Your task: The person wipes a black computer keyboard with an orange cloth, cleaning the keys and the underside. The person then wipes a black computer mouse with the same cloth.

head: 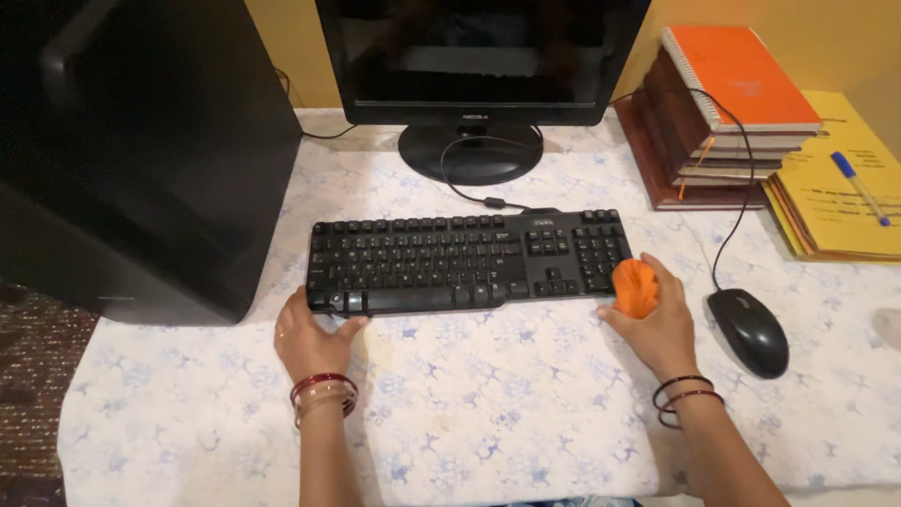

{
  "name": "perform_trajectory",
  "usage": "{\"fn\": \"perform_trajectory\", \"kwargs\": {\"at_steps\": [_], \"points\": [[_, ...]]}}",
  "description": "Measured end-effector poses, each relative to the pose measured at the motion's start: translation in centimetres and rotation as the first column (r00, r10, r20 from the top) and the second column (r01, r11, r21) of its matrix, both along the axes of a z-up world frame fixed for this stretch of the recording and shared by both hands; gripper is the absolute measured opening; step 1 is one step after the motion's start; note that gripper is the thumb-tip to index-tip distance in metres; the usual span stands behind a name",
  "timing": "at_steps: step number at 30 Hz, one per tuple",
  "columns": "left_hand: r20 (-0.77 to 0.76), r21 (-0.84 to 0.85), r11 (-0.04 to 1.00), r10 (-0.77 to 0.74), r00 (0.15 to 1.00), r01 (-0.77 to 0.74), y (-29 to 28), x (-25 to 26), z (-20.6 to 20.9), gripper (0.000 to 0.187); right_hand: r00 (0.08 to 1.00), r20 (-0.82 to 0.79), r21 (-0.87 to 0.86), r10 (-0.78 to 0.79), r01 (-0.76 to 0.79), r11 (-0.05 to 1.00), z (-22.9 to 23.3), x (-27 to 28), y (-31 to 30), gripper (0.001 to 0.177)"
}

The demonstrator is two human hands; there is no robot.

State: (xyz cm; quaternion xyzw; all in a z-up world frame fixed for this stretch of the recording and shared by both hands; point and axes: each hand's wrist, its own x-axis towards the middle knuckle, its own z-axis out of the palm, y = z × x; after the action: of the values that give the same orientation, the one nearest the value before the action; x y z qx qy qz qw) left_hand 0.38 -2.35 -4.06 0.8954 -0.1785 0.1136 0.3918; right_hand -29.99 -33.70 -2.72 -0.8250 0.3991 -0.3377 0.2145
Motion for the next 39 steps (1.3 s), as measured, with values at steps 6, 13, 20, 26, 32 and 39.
{"fn": "perform_trajectory", "kwargs": {"at_steps": [6, 13, 20, 26, 32, 39], "points": [[0.152, -0.067, 0.997, -0.026, 0.988, 0.037, -1.6, 2.5, -2.8, 0.098, 0.974, -0.091, 0.204, -0.208, 0.223, 0.953, 2.2, 2.3, -0.5, 0.085], [0.042, 0.009, 1.0, -0.02, 0.999, 0.019, -5.0, 6.3, -3.0, 0.094, 0.957, -0.107, 0.177, -0.269, 0.284, 0.942, 1.7, 5.0, -2.4, 0.078], [0.209, -0.045, 0.997, 0.071, 0.975, -0.063, -7.9, 0.2, -1.0, 0.081, 0.958, 0.229, 0.213, -0.172, 0.123, 0.969, 1.4, 3.7, -2.0, 0.065], [-0.49, -0.854, 0.521, -0.792, 0.365, -0.015, -16.8, -18.1, 0.9, 0.064, 0.82, 0.57, 0.267, 0.06, -0.254, 0.93, 1.4, 0.5, 7.0, 0.076], [-0.448, -0.887, 0.447, -0.768, 0.458, -0.118, -19.8, -25.3, 3.5, 0.043, 0.757, 0.356, 0.333, 0.548, -0.651, 0.683, 3.7, -6.9, 5.6, 0.094], [-0.438, -0.796, 0.603, -0.621, 0.65, 0.041, -17.1, -22.9, 5.8, 0.043, 0.978, -0.151, -0.092, 0.146, -0.161, 0.983, 4.0, -13.9, -5.0, 0.087]]}}
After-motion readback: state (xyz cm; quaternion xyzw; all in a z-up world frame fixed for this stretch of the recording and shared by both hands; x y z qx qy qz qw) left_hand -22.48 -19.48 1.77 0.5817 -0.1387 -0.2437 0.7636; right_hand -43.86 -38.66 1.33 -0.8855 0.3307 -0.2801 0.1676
